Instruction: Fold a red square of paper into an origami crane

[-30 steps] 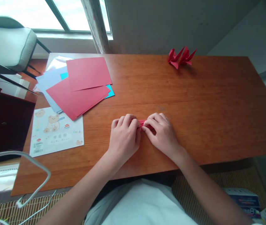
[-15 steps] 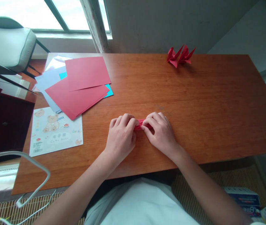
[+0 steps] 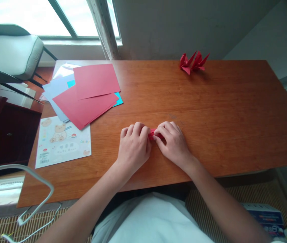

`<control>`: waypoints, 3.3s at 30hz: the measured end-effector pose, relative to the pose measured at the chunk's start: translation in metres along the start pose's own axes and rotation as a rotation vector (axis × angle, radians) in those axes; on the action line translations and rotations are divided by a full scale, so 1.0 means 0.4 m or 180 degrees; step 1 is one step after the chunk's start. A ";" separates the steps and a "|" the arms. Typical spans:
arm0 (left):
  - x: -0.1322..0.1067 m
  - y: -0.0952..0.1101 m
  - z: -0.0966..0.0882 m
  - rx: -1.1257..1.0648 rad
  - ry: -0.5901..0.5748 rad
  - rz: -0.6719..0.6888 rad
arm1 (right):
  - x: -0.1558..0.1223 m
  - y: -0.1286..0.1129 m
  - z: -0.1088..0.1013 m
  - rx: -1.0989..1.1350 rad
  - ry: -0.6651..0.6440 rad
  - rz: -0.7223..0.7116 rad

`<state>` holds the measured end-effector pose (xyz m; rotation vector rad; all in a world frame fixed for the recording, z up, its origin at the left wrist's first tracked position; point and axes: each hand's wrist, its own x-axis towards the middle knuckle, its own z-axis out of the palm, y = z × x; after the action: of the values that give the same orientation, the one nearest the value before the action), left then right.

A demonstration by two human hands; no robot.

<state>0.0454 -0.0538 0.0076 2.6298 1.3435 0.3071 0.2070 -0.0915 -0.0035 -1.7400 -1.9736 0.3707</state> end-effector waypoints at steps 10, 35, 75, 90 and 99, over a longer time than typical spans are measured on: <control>-0.020 -0.059 -0.023 -0.0319 0.0222 -0.0111 | 0.029 0.006 -0.026 0.0040 -0.0138 -0.0189; -0.082 -0.086 -0.024 -0.1181 0.0715 -0.0499 | 0.031 -0.006 -0.021 0.0852 -0.0307 0.0081; 0.101 -0.070 0.003 -0.4541 0.0144 -0.0854 | 0.128 0.008 0.012 0.3052 0.0302 0.0754; 0.093 -0.074 -0.022 -0.4485 -0.0076 -0.0696 | 0.115 -0.006 0.014 0.1991 0.1072 0.0529; 0.086 -0.068 0.008 -0.3647 0.0392 -0.0705 | 0.109 -0.020 0.011 0.1262 0.1240 0.0045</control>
<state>0.0446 -0.0103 0.0012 1.5142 0.9941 0.8863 0.1946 -0.0493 0.0043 -1.4447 -1.4954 0.3659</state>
